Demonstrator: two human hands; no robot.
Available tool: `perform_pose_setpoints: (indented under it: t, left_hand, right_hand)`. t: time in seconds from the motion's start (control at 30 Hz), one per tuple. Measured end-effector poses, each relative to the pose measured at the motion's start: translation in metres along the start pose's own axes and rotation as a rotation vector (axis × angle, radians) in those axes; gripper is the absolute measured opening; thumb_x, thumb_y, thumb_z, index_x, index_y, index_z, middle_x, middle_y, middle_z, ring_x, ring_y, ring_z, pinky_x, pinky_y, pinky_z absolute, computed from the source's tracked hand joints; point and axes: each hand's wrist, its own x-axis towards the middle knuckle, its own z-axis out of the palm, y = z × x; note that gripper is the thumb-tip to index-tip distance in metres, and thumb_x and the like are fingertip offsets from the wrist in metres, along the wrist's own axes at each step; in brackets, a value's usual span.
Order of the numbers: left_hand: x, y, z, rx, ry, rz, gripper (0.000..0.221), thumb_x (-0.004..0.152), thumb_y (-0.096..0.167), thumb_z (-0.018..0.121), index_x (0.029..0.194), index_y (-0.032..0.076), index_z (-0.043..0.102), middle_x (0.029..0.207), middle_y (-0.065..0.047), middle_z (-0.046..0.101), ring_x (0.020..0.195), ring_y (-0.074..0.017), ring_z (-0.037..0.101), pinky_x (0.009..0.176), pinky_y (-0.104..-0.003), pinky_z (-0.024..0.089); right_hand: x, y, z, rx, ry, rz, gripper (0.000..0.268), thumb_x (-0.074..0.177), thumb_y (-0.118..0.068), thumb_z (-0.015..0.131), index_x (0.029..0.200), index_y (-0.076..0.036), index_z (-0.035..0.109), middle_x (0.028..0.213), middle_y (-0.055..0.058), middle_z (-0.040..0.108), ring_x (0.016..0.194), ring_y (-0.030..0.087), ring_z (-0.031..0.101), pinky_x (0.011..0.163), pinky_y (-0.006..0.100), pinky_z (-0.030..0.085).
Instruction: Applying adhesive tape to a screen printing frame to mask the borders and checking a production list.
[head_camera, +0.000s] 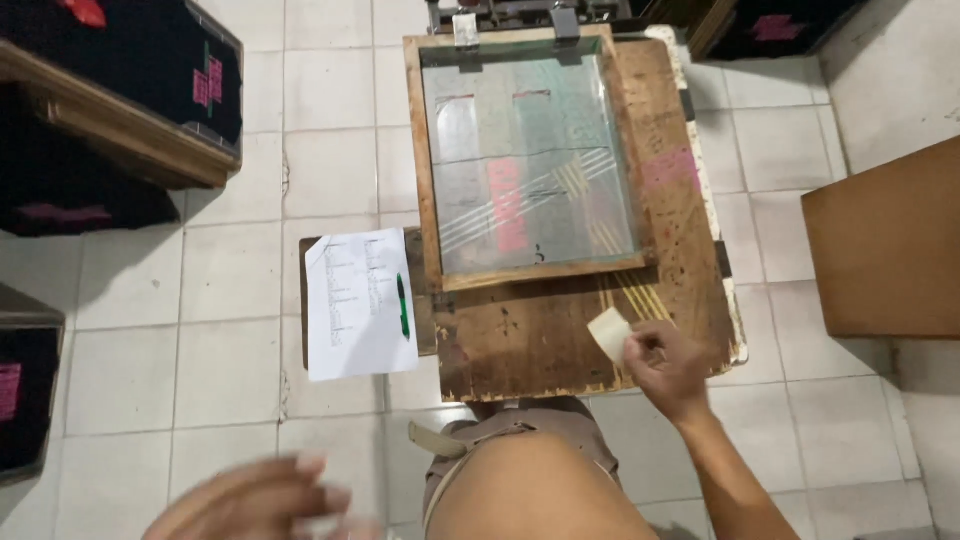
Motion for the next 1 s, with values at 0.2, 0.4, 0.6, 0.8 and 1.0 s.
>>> perform_pose_setpoints:
  t: [0.2,0.4,0.6,0.8,1.0]
  left_hand:
    - [0.065,0.105,-0.079,-0.160,1.241,0.867,0.022,0.087,-0.001,0.078,0.091,-0.005,0.056,0.082,-0.017,0.060,0.073,-0.0288,0.061,0.072,-0.041,0.062]
    - [0.166,0.133,-0.055,-0.207,1.054,0.853,0.018,0.092,0.009,0.075,0.095,0.002,0.059,0.080,-0.012,0.058,0.066,-0.0271,0.060,0.058,-0.037,0.054]
    - [0.249,0.156,-0.060,-0.401,0.875,0.789,0.023,0.085,0.002,0.078,0.092,0.009,0.057,0.078,-0.004,0.056,0.065,-0.0259,0.066,0.059,-0.038,0.057]
    - [0.322,0.148,-0.070,-0.552,0.849,0.557,0.022,0.085,0.008,0.081,0.094,0.010,0.061,0.081,-0.004,0.062,0.071,-0.0248,0.070,0.060,-0.036,0.059]
    - [0.420,0.149,-0.079,-0.837,0.866,0.416,0.025,0.090,0.022,0.080,0.101,0.010,0.061,0.088,-0.007,0.062,0.087,-0.0320,0.070,0.078,-0.042,0.059]
  right_hand:
    - [-0.062,0.104,0.083,-0.429,-0.275,-0.097,0.021,0.081,-0.010,0.073,0.100,-0.013,0.065,0.098,0.006,0.071,0.104,0.029,0.064,0.110,0.058,0.038]
    - [0.003,0.040,0.078,0.012,-0.457,0.192,0.060,0.088,-0.052,0.065,0.137,-0.019,0.056,0.143,0.007,0.051,0.136,0.032,0.042,0.113,0.058,0.029]
    - [0.108,-0.008,0.108,0.793,-0.534,-0.011,0.119,0.069,-0.089,0.056,0.151,-0.004,0.042,0.156,0.017,0.040,0.145,0.033,0.036,0.120,0.054,0.023]
    - [0.138,0.039,0.129,0.752,-0.543,0.290,0.033,0.081,-0.015,0.086,0.108,-0.001,0.072,0.092,0.008,0.073,0.087,0.017,0.068,0.087,0.038,0.053]
    - [0.209,0.091,0.144,0.600,-0.449,0.410,0.016,0.088,-0.008,0.081,0.103,-0.002,0.076,0.079,0.005,0.069,0.075,0.011,0.061,0.076,0.031,0.053]
